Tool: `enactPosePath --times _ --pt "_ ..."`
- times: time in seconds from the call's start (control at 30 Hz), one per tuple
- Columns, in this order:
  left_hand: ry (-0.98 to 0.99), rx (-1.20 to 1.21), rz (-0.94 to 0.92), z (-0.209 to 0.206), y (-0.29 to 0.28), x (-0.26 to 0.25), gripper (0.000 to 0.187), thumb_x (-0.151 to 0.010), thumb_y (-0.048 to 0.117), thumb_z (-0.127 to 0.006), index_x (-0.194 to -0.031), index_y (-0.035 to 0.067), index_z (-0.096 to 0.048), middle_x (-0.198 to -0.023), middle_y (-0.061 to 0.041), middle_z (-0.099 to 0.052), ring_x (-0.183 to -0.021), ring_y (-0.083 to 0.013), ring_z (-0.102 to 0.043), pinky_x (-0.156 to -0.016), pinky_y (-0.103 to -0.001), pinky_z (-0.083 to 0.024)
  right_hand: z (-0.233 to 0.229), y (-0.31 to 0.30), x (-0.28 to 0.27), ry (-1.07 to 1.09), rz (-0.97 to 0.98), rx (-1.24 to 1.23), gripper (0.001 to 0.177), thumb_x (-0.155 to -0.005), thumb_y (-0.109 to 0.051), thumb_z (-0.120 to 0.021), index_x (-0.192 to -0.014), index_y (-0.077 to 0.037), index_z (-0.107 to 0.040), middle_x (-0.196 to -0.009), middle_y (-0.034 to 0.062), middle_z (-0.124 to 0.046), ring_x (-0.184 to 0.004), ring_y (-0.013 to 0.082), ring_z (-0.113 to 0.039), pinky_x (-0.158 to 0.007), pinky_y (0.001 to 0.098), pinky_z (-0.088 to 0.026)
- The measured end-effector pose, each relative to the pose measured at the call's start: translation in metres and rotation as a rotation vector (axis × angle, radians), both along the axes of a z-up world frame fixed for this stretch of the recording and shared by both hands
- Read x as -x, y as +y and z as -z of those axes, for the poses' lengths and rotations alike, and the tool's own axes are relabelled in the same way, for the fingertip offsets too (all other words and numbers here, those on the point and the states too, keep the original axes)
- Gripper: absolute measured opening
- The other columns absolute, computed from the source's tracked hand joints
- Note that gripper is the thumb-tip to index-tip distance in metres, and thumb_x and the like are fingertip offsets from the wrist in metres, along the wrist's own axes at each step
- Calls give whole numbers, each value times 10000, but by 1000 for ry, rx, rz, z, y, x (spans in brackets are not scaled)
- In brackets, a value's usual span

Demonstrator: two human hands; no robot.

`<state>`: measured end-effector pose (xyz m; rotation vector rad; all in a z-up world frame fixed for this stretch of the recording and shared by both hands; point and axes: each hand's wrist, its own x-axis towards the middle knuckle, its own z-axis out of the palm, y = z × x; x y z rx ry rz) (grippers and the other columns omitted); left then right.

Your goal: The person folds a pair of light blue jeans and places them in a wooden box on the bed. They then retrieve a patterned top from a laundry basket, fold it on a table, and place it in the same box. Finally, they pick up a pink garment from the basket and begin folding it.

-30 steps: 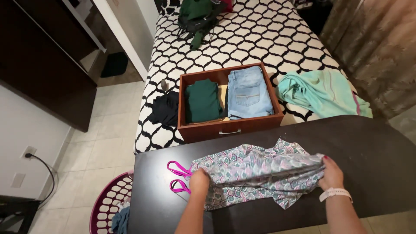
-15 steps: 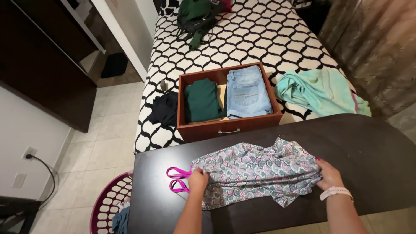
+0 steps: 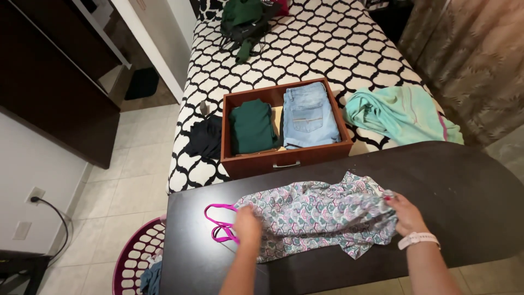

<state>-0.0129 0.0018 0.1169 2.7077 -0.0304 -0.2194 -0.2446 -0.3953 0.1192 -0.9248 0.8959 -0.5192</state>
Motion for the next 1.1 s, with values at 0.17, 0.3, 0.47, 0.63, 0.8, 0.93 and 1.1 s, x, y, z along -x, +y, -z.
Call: enactPosePath --times 0.17,0.3,0.47,0.63,0.8,0.93,1.1 --pt "-152 298 617 46 -79 34 276 -886 237 -615 -1152 223 -687 -1075 -74 -706 -1078 -299 -649 -912 -435 -528 -23 7 -18 -214 -245 158 612 -856 46 -603 -1448 -44 -475 -1260 135 -602 -1105 232 -584 -947 439 -484" --pt "-41 335 813 1 -118 66 376 -921 295 -593 -1281 185 -599 -1192 -138 -659 -1180 -333 -594 -999 -468 -484 -58 25 -18 -297 -258 134 588 -844 98 -538 -1421 -7 -488 -1224 145 -623 -1081 260 -615 -932 432 -499" --pt "-224 266 897 27 -115 74 353 -914 321 -571 -1237 205 -651 -1194 -92 -678 -1152 -283 -630 -947 -448 -517 -40 -19 -6 -326 -193 227 479 -792 78 -554 -1256 -36 -582 -1008 97 -674 -870 201 -669 -758 349 -558" --pt "-25 23 871 44 -82 71 312 -919 344 -447 -1144 183 -591 -1197 -55 -601 -1148 -293 -529 -817 -582 -389 -78 -17 5 -82 -147 309 435 -889 149 -397 -1172 -90 -623 -1066 62 -594 -928 180 -534 -814 297 -404" --pt "-466 66 815 94 -61 57 147 -719 270 -641 -743 131 -683 -757 -69 -636 -712 -347 -625 -550 -505 -499 -69 -14 14 83 -33 286 492 -787 95 -371 -1097 -146 -668 -914 46 -596 -749 179 -529 -648 284 -396" --pt "-496 -87 771 95 -41 52 114 -759 198 -608 -818 120 -667 -817 -79 -620 -726 -338 -604 -596 -479 -485 -48 -4 33 817 -152 830 396 -706 -260 -705 -1096 -203 -726 -1003 118 -671 -897 307 -625 -786 408 -468" --pt "-397 -140 802 93 -26 44 269 -760 364 -713 -877 122 -694 -895 -61 -634 -824 -329 -622 -716 -493 -482 -24 34 18 817 -193 1247 237 -695 -278 -819 -924 -222 -794 -985 59 -701 -938 252 -647 -863 367 -489"
